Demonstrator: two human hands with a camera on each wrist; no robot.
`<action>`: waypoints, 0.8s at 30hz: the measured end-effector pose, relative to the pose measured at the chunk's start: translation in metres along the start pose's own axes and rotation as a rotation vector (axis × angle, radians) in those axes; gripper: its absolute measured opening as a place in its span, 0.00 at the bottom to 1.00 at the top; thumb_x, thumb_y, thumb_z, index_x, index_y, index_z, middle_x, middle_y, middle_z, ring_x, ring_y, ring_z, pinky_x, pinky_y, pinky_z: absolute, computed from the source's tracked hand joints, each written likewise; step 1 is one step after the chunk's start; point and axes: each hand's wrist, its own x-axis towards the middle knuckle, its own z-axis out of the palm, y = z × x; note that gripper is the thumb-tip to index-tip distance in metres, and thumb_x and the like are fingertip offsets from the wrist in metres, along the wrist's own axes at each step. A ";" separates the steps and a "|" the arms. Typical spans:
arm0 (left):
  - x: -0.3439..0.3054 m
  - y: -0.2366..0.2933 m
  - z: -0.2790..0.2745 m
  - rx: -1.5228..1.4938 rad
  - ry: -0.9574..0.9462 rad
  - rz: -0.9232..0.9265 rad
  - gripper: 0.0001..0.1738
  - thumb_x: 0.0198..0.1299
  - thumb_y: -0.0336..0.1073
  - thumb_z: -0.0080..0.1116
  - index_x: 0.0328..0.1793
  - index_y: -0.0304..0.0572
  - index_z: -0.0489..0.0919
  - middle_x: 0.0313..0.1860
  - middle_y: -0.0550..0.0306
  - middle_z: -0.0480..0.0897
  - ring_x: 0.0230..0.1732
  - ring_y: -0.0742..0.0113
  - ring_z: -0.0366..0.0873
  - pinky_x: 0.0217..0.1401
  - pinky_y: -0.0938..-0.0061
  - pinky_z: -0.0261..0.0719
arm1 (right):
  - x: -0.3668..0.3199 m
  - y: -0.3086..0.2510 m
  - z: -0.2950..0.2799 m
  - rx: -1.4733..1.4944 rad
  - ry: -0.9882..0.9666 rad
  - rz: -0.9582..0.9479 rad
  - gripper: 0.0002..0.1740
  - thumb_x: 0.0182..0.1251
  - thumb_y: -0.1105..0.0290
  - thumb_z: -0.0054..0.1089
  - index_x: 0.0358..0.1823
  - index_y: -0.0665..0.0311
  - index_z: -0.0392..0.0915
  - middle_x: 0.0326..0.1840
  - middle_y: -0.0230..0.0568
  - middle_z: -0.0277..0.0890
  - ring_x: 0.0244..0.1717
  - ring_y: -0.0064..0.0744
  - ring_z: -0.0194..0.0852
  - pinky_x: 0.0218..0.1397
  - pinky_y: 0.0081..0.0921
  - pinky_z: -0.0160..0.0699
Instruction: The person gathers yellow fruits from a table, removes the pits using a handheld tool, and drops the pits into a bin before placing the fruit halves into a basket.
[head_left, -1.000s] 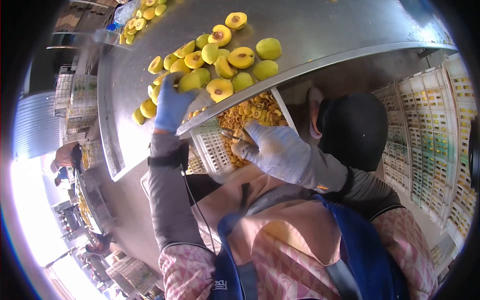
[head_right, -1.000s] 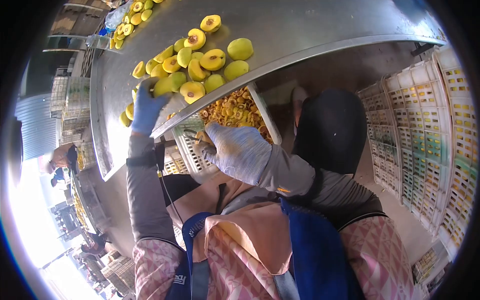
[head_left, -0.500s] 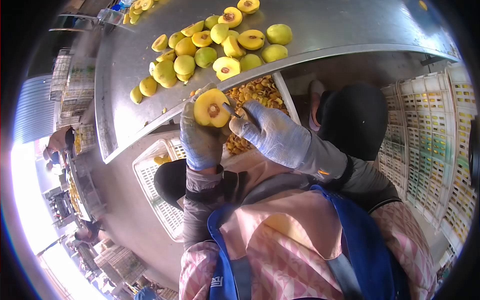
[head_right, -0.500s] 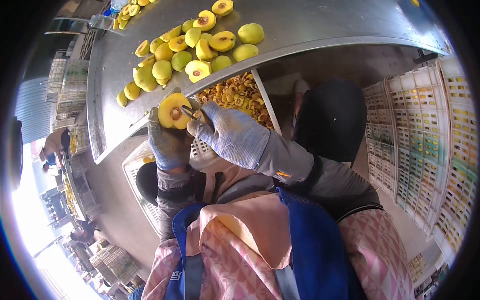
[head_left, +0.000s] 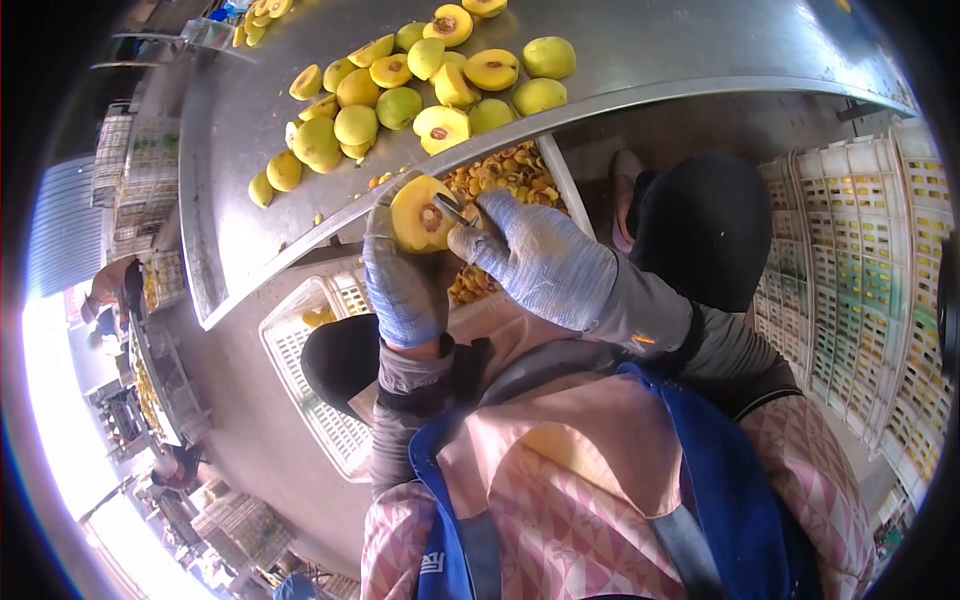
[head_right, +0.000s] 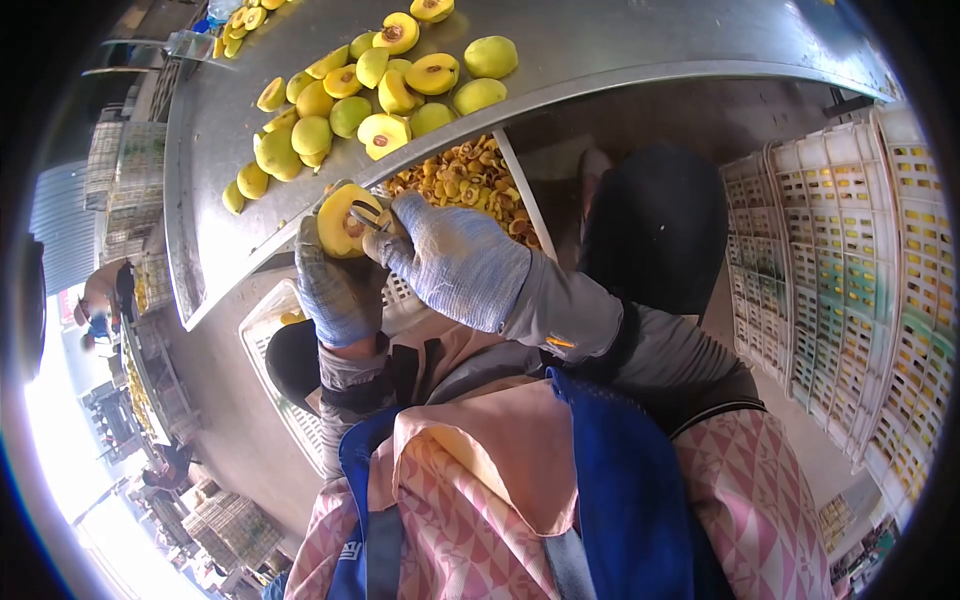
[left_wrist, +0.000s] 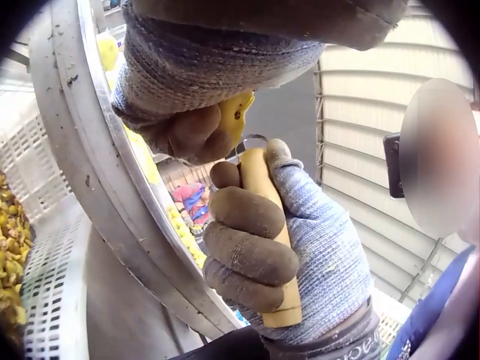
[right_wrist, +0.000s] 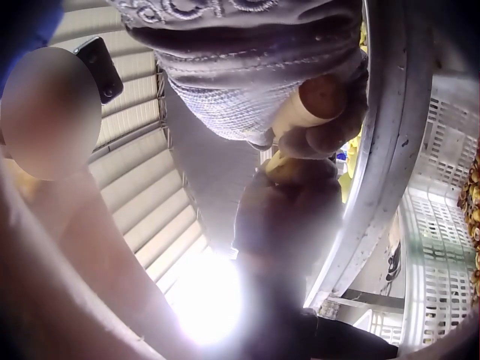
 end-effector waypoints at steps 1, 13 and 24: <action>0.000 -0.001 -0.002 0.065 -0.019 0.028 0.27 0.74 0.55 0.45 0.68 0.43 0.72 0.56 0.53 0.79 0.55 0.62 0.79 0.54 0.67 0.83 | 0.000 0.002 0.002 -0.001 0.014 -0.021 0.20 0.73 0.57 0.61 0.47 0.71 0.75 0.30 0.56 0.80 0.30 0.55 0.82 0.33 0.40 0.80; 0.006 -0.001 -0.007 -0.017 0.049 -0.165 0.36 0.69 0.69 0.46 0.60 0.42 0.74 0.51 0.53 0.81 0.46 0.61 0.83 0.42 0.71 0.86 | 0.000 0.017 0.010 0.098 -0.023 0.048 0.24 0.72 0.51 0.59 0.50 0.69 0.73 0.32 0.55 0.81 0.33 0.56 0.82 0.36 0.43 0.81; 0.000 0.002 -0.005 0.409 -0.284 0.100 0.48 0.66 0.73 0.46 0.70 0.33 0.68 0.58 0.47 0.79 0.59 0.59 0.78 0.66 0.64 0.77 | 0.003 0.010 0.006 -0.064 -0.015 0.015 0.37 0.58 0.48 0.73 0.58 0.67 0.71 0.35 0.50 0.82 0.37 0.52 0.85 0.41 0.38 0.84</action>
